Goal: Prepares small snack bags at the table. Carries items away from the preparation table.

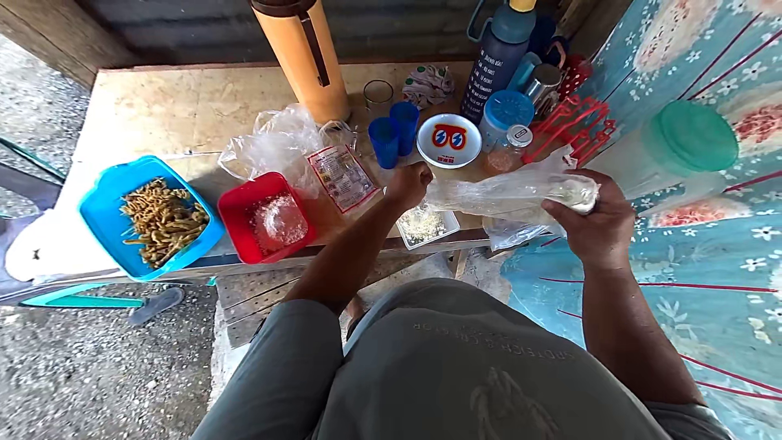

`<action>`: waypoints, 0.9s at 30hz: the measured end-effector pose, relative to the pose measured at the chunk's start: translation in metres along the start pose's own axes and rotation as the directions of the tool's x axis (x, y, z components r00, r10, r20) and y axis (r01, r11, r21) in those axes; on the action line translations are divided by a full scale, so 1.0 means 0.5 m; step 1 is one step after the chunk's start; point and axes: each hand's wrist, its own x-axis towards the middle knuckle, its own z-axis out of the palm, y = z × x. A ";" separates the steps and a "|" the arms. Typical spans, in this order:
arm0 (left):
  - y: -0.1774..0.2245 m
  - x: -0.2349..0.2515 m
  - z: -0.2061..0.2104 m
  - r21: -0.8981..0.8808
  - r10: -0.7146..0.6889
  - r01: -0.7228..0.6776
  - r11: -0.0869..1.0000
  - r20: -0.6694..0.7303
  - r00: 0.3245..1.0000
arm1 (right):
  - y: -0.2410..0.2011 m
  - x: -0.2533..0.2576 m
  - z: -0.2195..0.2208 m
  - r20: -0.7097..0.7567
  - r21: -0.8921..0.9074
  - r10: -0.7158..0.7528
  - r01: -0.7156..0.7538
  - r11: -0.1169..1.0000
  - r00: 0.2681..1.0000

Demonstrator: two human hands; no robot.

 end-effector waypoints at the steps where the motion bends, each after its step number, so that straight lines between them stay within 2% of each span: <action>1: -0.003 -0.006 0.000 -0.017 -0.006 0.005 1.000 -0.011 1.000 | -0.003 0.005 0.000 0.004 -0.015 -0.002 0.002 1.000 1.000; 9: -0.028 -0.030 0.009 -0.151 -0.051 0.041 0.988 -0.068 0.996 | -0.027 0.045 0.020 -0.029 -0.017 0.005 -0.006 1.000 1.000; 19: -0.018 -0.019 -0.010 -0.164 -0.046 0.031 0.986 -0.085 0.995 | -0.035 0.061 0.026 -0.048 0.008 -0.099 0.100 0.995 0.994; 25: -0.010 -0.013 -0.008 -0.140 -0.030 0.018 0.990 -0.088 0.996 | -0.021 0.022 0.016 -0.101 -0.045 0.036 -0.040 0.998 0.994; 27: -0.003 -0.008 -0.006 -0.125 -0.020 0.011 0.992 -0.071 0.997 | -0.006 -0.003 0.016 -0.165 -0.015 0.105 -0.109 0.994 0.981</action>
